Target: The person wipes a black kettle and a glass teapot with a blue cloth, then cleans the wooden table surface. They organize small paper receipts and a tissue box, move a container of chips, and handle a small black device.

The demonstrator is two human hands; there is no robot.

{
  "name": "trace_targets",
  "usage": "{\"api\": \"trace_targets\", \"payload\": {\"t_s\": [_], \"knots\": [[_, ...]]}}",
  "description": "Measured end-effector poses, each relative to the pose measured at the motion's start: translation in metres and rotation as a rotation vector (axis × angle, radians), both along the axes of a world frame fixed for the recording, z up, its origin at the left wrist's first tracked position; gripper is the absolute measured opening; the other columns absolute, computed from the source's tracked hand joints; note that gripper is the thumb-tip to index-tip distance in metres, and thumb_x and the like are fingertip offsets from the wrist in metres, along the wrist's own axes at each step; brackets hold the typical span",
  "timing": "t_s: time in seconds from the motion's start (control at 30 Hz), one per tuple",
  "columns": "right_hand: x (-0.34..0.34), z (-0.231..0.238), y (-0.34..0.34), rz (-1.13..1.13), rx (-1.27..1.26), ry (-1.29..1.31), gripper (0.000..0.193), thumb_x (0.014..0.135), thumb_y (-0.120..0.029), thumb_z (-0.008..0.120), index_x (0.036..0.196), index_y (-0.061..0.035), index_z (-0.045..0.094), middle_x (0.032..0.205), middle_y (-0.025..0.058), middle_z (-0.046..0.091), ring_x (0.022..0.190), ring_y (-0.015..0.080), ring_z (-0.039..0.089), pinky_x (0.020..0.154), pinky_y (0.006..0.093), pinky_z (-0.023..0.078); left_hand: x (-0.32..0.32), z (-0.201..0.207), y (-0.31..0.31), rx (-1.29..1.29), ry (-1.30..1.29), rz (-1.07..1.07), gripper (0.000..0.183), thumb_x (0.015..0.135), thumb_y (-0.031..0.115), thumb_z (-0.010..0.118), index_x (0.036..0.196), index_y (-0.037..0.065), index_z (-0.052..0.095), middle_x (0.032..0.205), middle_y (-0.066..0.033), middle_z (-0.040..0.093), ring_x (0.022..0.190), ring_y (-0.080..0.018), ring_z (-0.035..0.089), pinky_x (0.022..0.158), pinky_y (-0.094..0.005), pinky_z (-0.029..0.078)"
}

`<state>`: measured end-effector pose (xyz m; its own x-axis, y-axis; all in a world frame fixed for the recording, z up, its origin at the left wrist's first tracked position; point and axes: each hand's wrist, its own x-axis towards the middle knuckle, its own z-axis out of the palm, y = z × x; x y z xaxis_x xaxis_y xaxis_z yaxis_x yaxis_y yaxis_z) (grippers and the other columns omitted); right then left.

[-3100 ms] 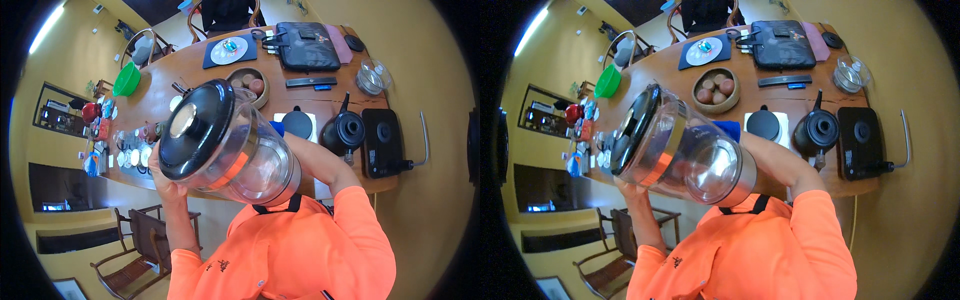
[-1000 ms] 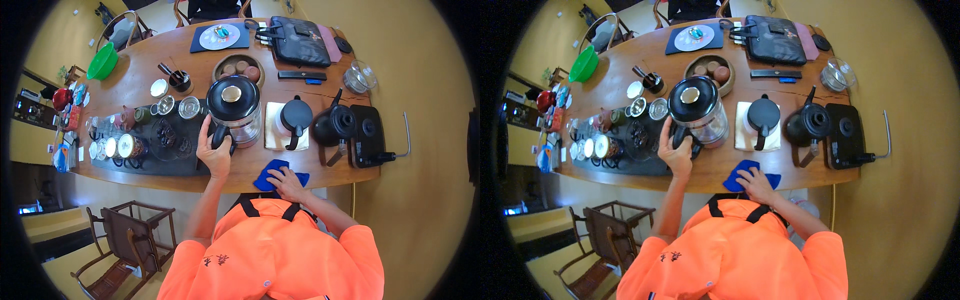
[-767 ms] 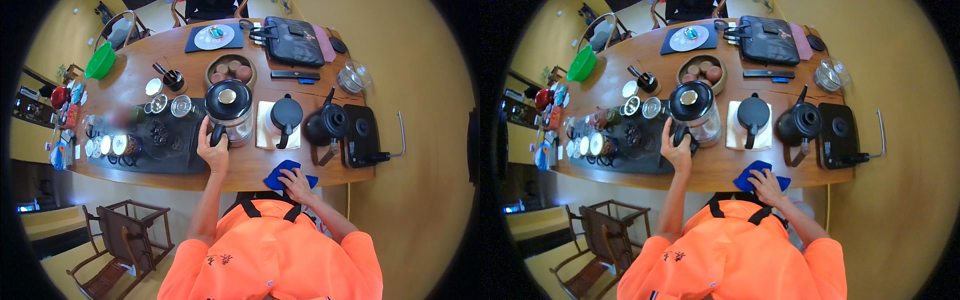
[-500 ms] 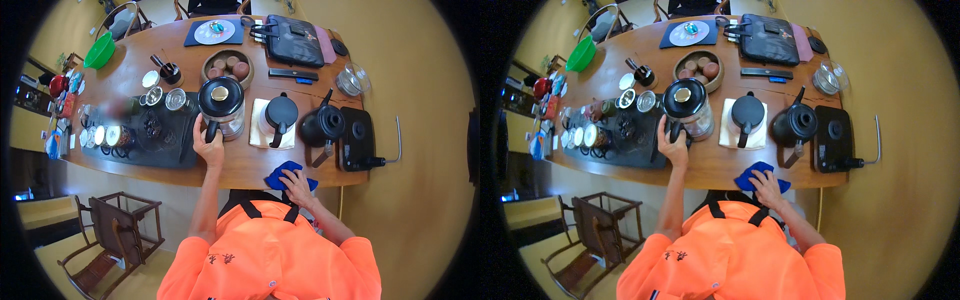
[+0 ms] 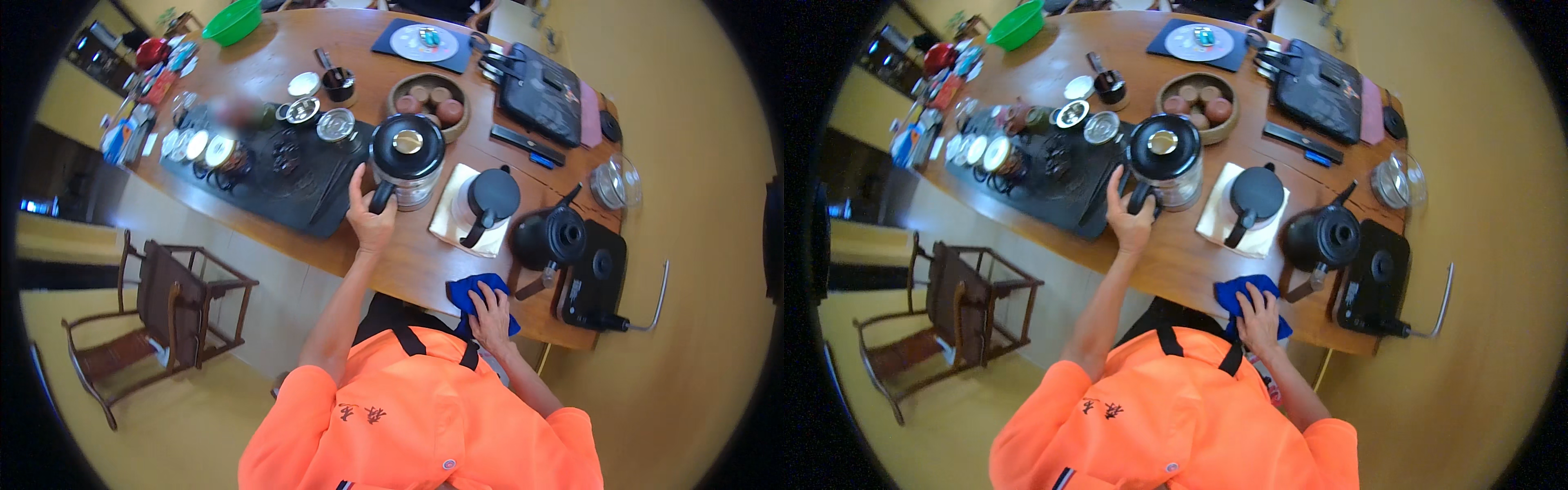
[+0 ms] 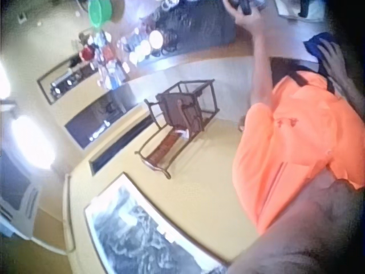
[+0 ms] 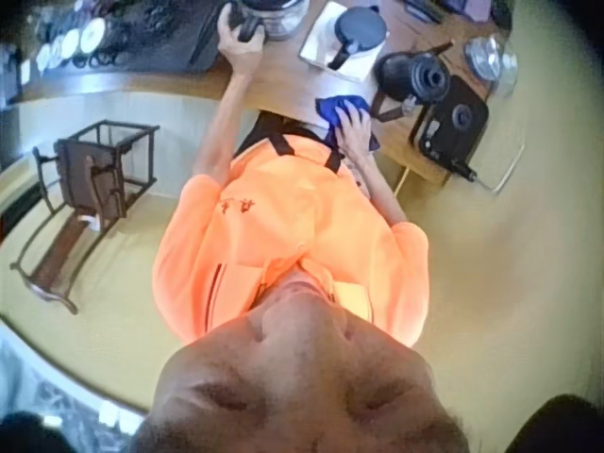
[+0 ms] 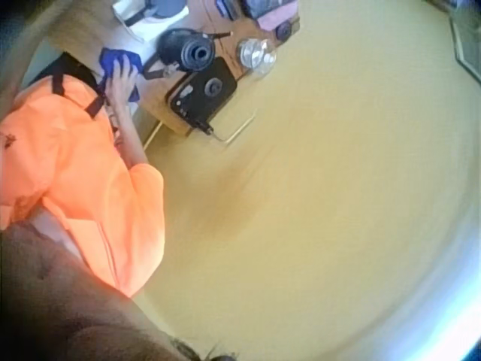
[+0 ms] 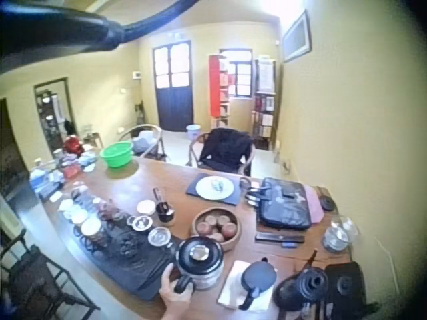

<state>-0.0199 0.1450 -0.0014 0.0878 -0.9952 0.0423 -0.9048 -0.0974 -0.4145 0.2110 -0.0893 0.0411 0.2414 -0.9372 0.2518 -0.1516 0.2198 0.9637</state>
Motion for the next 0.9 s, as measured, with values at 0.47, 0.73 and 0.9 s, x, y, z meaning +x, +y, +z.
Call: {"api": "trace_targets", "payload": {"t_s": [0.47,0.73,0.9], "knots": [[0.032,-0.004,-0.025,0.226,-0.022,0.055,0.054,0.071,-0.011,0.070,0.124,-0.0095,0.059,0.140,0.0143,0.046,0.119,0.0469,0.040,0.100,0.0558,0.035,0.128,-0.054,0.137,0.258,-0.427,-0.329,0.024,0.085,0.014,0.062,0.102,-0.002,0.068,0.082,-0.0151,0.070,0.068,-0.0205,0.068,0.063,-0.0328,0.053],[0.193,-0.006,-0.123,0.590,-0.105,0.023,0.061,0.066,-0.013,0.076,0.125,-0.0135,0.058,0.139,0.0094,0.047,0.117,0.0415,0.045,0.096,0.0502,0.042,0.215,-0.079,0.133,0.732,-0.081,-0.342,0.024,0.087,0.012,0.057,0.103,-0.001,0.069,0.074,-0.0117,0.070,0.061,-0.0151,0.068,0.062,-0.0303,0.054],[0.338,-0.004,-0.188,0.578,-0.110,0.101,0.063,0.071,-0.017,0.076,0.129,-0.0093,0.054,0.139,0.0136,0.045,0.115,0.0409,0.046,0.091,0.0502,0.042,0.297,-0.097,0.114,0.714,-0.020,-0.167,0.025,0.087,0.015,0.059,0.104,-0.001,0.069,0.077,-0.0118,0.070,0.066,-0.0163,0.068,0.065,-0.0311,0.054]]}}
